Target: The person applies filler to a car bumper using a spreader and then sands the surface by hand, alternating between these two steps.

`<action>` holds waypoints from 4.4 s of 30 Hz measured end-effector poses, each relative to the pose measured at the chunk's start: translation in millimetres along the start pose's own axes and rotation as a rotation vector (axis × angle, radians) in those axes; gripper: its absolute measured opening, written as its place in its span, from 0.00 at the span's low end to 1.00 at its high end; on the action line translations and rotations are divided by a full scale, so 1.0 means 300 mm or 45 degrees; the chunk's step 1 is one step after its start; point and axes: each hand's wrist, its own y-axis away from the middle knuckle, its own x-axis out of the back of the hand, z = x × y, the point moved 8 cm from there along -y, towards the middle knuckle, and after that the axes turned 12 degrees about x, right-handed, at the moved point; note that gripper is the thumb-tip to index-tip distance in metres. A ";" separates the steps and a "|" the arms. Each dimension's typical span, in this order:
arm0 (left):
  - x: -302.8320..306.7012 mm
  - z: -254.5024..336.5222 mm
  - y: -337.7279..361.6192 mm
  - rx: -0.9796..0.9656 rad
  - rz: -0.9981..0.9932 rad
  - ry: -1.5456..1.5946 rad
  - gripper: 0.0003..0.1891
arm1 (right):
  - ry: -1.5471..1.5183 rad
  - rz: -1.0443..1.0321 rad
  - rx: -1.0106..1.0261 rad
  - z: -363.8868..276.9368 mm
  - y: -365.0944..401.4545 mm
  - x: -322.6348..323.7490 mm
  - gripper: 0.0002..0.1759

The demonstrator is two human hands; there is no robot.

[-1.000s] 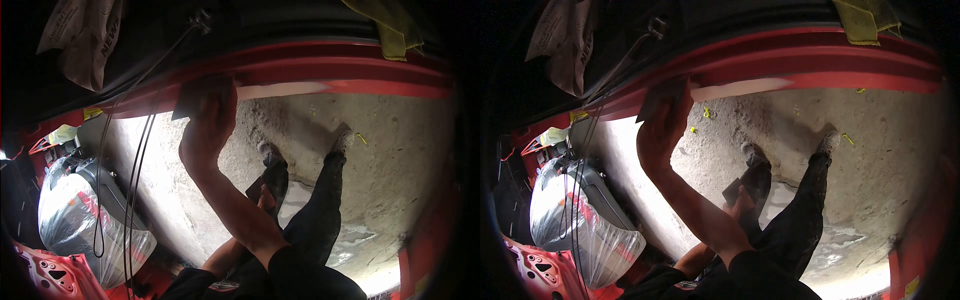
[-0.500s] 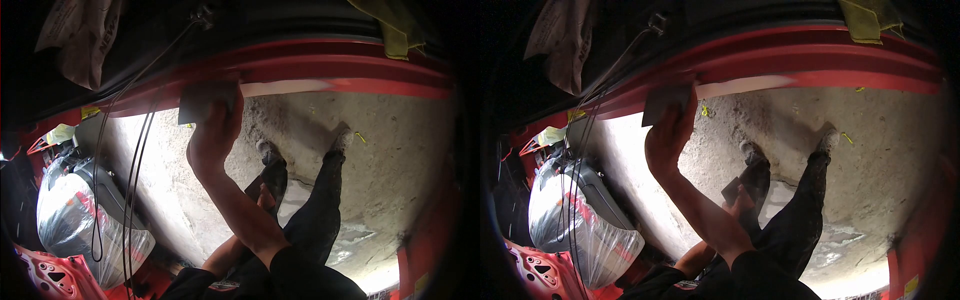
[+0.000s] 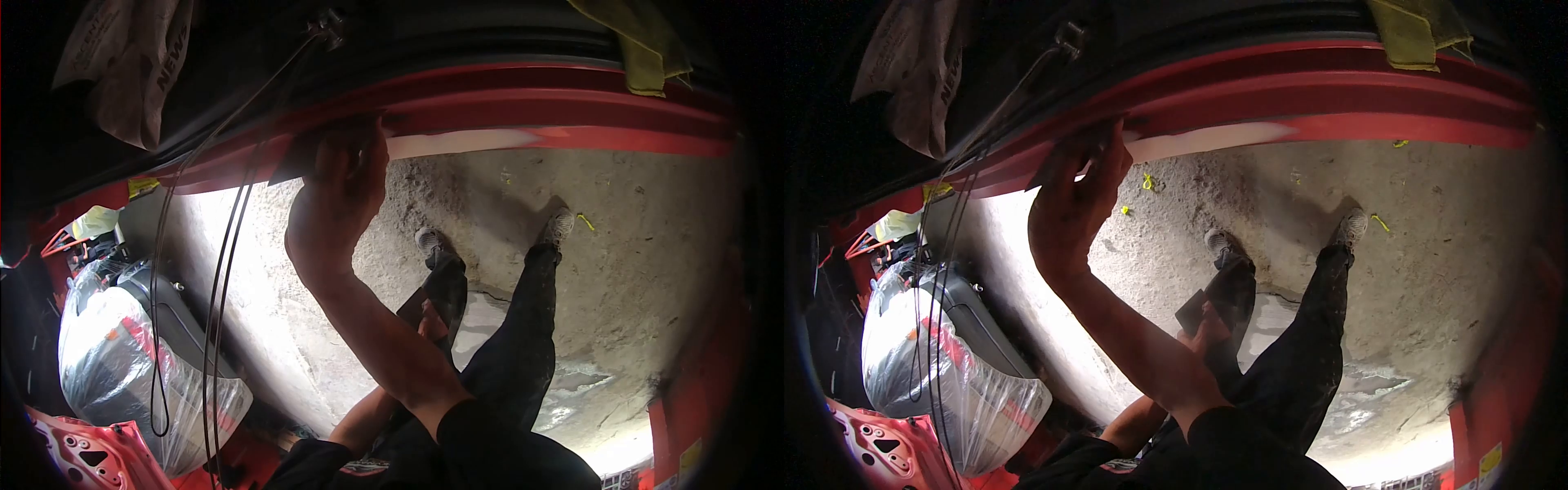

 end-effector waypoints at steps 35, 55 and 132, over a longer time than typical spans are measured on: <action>-0.086 0.367 -0.375 -0.360 -0.322 -0.288 0.18 | 0.846 -0.495 -0.067 0.546 -0.287 1.404 0.24; 0.221 0.563 -0.926 -0.544 -0.502 0.281 0.18 | 1.266 -0.906 0.745 0.748 -0.087 0.898 0.15; 0.717 0.798 -0.815 -1.174 -0.999 0.805 0.17 | 1.368 -1.250 1.526 1.154 0.574 0.628 0.26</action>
